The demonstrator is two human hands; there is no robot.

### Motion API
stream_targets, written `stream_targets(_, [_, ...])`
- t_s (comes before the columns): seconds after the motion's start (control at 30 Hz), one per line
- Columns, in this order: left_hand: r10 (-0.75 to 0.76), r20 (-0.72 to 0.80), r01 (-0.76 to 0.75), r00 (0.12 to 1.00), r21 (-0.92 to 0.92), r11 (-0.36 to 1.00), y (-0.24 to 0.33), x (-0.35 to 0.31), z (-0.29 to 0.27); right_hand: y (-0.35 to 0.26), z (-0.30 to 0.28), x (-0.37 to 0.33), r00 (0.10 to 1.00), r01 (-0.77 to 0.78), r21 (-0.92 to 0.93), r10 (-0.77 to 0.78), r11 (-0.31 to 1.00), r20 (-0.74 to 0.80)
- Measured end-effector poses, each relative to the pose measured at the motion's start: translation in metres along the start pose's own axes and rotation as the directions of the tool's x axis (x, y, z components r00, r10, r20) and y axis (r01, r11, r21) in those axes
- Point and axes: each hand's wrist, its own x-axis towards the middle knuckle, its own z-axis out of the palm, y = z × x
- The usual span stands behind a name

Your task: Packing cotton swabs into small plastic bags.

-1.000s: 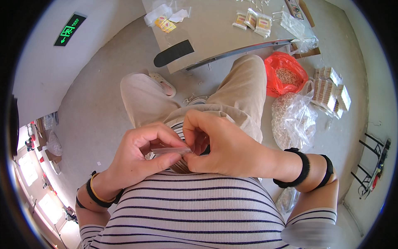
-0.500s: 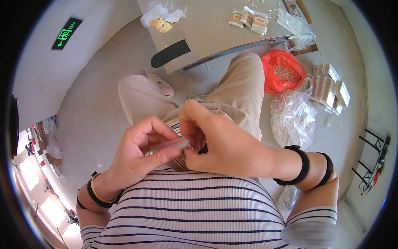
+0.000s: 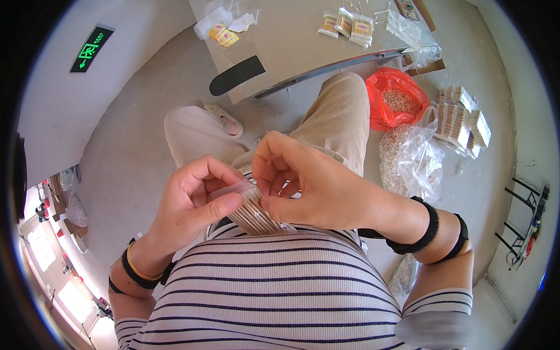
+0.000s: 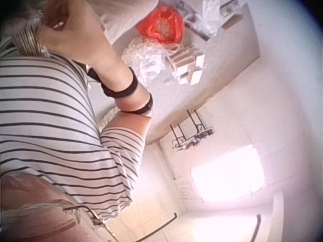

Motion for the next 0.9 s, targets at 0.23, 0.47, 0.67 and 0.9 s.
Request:
stream_targets(0.23, [-0.067,0.005,0.067,0.998,0.022,0.998,0.001,-0.001,-0.002,0.0,0.001,-0.001,1.0,-0.02,0.027,0.02,0.999,0.001])
stream_targets(0.47, [-0.053,0.014,0.053,0.998,0.001,0.999,0.0,-0.001,0.0,0.0,-0.004,-0.001,0.997,-0.041,-0.005,0.042,0.999,0.062])
stream_targets(0.67, [-0.033,-0.029,0.032,0.999,-0.034,0.999,0.001,0.005,-0.003,0.001,-0.013,0.007,0.989,-0.094,0.111,0.081,0.989,0.121])
stream_targets(0.9, [-0.021,-0.049,0.018,0.999,-0.055,0.998,0.005,0.011,-0.007,0.001,-0.016,0.017,0.989,-0.09,0.211,0.063,0.973,0.133])
